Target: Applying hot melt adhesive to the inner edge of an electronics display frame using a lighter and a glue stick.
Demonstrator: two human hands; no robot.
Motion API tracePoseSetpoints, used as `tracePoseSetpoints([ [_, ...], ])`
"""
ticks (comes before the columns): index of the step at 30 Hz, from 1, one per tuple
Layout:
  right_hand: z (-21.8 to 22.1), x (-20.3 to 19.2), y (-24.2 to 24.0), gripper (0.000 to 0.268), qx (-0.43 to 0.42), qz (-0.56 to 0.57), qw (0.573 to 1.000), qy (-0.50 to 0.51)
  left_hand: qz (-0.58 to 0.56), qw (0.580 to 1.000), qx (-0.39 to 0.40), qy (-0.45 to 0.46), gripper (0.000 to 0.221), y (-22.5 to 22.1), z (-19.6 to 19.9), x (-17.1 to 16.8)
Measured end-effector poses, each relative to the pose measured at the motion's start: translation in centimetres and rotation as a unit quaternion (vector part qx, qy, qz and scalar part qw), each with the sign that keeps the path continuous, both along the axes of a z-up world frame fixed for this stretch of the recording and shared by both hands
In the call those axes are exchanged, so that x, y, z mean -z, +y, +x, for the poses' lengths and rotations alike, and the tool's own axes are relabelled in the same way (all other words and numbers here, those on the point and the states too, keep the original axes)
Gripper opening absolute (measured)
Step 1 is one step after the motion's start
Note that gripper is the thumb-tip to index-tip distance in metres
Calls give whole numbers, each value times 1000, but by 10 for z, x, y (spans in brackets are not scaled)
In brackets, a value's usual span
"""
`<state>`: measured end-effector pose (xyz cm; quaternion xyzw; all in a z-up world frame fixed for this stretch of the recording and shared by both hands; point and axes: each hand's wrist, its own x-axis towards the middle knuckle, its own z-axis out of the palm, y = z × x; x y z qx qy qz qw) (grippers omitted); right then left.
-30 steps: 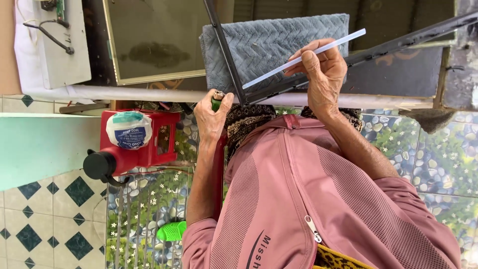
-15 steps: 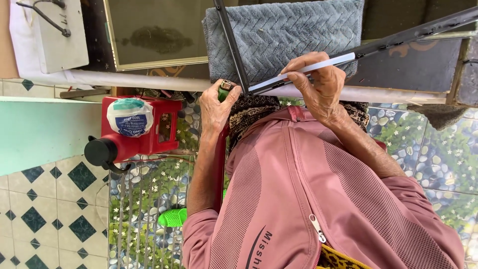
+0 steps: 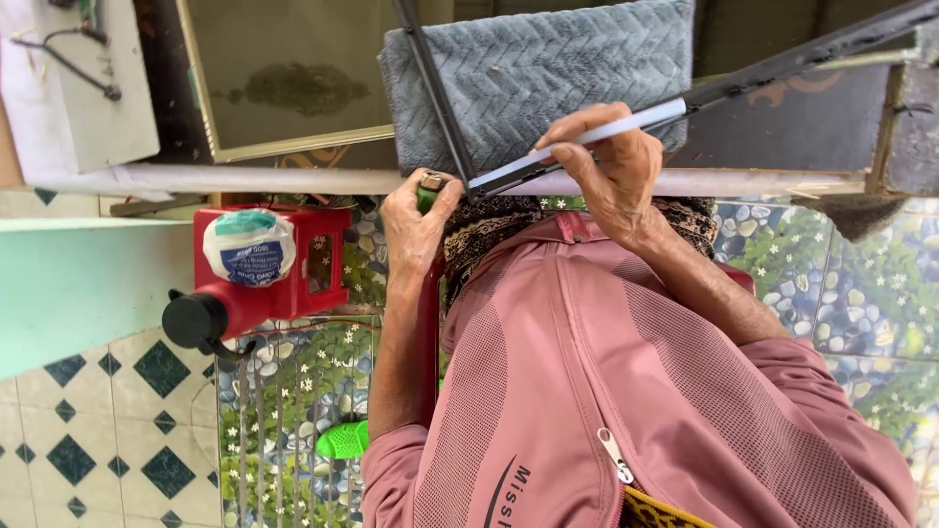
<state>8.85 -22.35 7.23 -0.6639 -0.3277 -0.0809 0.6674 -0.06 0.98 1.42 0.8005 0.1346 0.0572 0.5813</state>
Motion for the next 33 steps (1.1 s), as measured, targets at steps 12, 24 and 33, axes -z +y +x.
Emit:
tracePoseSetpoints([
  [12, 35, -4, -18, 24, 49, 136, 974, 173, -55, 997, -40, 27, 20, -2, 6, -16],
  [24, 59, -5, -68, 16, 110, 184, 952, 219, -149, 988, -18, -32, 15, 13, 0, 19],
  [33, 47, 37, -132, 5, 200, 292, 886, 301, -163, 983, -85, -24, 18, 4, 5, 18],
])
